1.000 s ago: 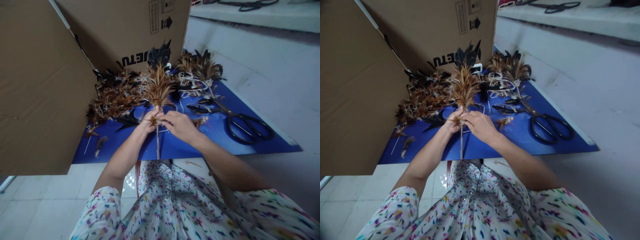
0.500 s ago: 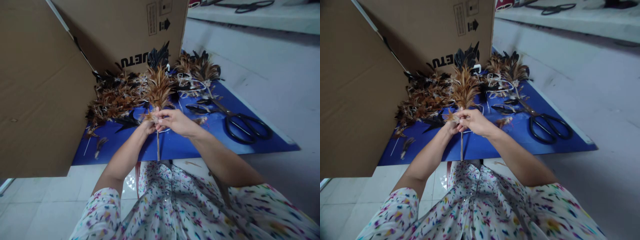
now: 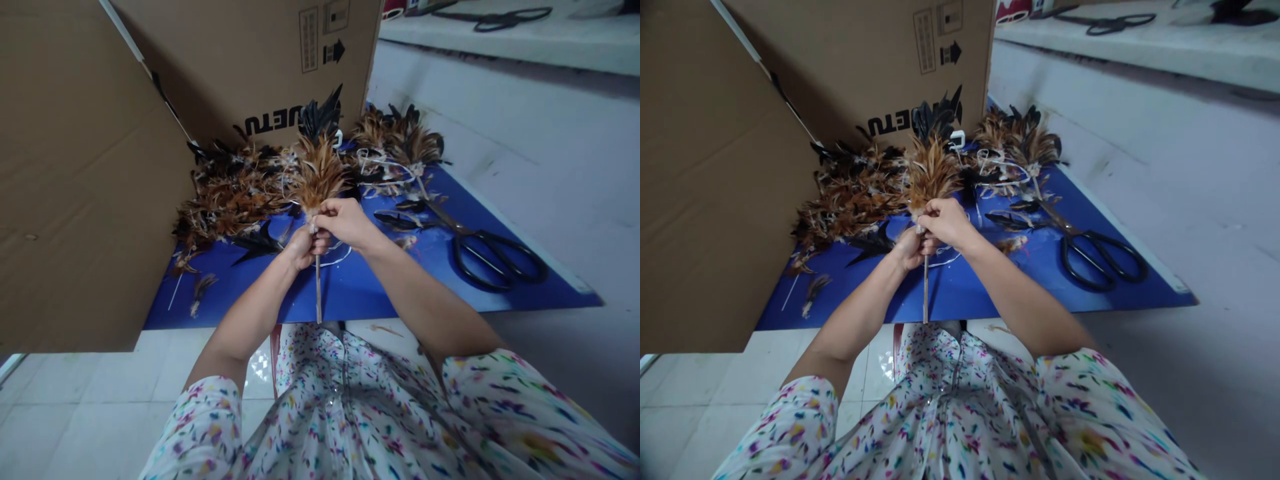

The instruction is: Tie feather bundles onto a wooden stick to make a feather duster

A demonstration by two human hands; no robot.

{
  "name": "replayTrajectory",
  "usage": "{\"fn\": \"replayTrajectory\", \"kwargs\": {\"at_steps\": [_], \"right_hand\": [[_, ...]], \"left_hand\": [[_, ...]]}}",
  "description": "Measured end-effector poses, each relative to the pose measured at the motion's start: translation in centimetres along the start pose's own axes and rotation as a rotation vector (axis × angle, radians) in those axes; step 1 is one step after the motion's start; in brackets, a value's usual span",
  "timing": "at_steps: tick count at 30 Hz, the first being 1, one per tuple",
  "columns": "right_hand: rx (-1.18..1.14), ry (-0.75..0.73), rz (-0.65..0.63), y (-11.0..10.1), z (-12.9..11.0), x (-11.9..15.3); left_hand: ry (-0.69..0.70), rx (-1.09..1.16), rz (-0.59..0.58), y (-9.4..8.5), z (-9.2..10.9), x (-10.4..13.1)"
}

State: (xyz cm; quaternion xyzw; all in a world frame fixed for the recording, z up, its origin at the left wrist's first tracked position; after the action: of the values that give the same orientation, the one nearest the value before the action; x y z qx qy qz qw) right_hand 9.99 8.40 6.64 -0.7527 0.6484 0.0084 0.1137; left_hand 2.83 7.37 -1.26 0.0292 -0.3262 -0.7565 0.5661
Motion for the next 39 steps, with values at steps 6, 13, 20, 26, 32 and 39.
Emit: {"fn": "replayTrajectory", "kwargs": {"at_steps": [6,13,20,26,32,39], "right_hand": [[-0.133,0.029,0.084,-1.1,1.3,-0.1],[-0.188,0.161,0.1,-1.5,2.7,0.0],[-0.283,0.184,0.121,-1.3,3.7,-0.2],[-0.322,0.226,0.127,-1.2,3.7,0.0],[-0.466,0.343,0.037,-0.7,4.1,0.3],[-0.569,0.433,-0.081,-0.2,4.7,0.3]], "left_hand": [[-0.062,0.019,-0.019,0.4,-0.3,0.6],[-0.092,0.038,-0.008,0.8,-0.4,0.9],[-0.04,-0.004,-0.029,1.1,-0.1,1.1],[0.015,-0.088,-0.068,1.2,0.2,1.1],[0.054,-0.126,-0.085,1.3,0.4,1.3],[0.077,-0.163,-0.078,1.3,0.8,1.4]]}}
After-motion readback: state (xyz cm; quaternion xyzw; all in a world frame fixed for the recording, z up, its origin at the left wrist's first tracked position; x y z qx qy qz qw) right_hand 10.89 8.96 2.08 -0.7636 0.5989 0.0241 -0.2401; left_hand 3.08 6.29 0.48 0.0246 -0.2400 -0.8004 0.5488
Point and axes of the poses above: each hand's wrist, its own x-axis away from the middle knuckle, its own y-axis out of the palm, z = x × y, the point moved 8 cm from there along -x, towards the middle knuckle, and after that the axes turned 8 degrees about -x, right-handed, at the moved point
